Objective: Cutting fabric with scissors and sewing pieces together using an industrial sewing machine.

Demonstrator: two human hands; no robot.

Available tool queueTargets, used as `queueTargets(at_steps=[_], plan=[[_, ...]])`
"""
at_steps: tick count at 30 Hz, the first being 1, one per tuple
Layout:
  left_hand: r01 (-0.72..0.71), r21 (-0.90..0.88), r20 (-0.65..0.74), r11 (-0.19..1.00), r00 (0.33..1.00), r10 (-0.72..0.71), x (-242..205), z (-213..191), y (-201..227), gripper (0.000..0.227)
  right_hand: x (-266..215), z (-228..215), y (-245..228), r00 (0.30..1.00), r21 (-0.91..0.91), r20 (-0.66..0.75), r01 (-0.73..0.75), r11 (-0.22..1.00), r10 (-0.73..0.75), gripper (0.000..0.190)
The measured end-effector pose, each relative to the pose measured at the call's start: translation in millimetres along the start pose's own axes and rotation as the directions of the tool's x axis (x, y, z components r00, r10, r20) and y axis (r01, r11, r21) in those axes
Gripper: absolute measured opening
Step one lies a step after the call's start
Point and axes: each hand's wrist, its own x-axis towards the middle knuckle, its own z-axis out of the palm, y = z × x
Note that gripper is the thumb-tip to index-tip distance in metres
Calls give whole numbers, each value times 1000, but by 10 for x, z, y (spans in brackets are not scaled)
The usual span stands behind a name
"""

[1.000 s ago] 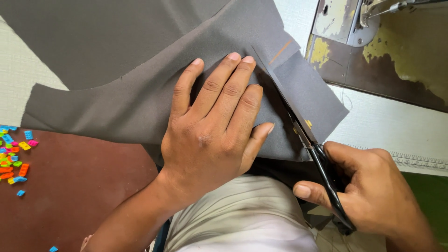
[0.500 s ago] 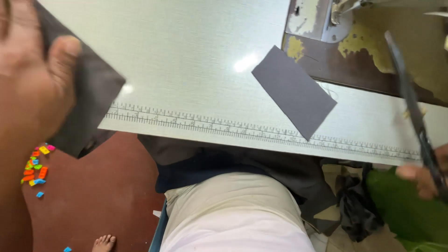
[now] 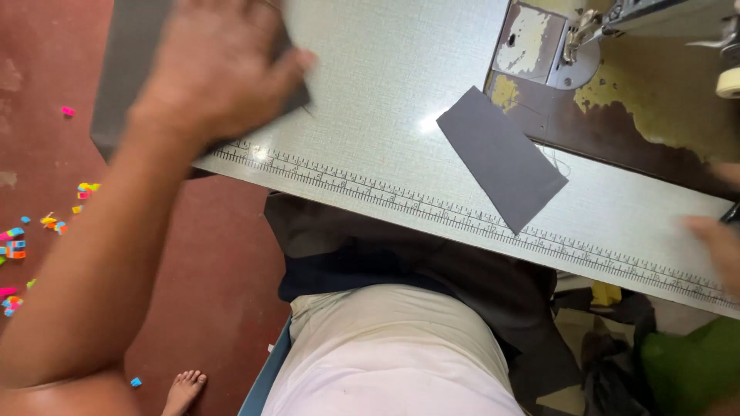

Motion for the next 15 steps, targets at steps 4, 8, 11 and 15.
queueTargets(at_steps=[4,8,11,15], plan=[[-275,-226,24,934,957,288,-96,-190,944,96,251,57,-592,999,6,35,40,999,-40,77],[-408,-275,-32,871,909,415,-397,-290,1454,91,90,-126,-621,997,48,-47,69,996,-66,49],[-379,-473,-182,795,925,333,-492,-302,1616,74,-298,-91,-198,984,-29,-86,-161,986,158,32],[-409,-583,-278,702,912,301,-493,-314,1749,38,-265,247,458,958,43,-172,-227,973,231,35]])
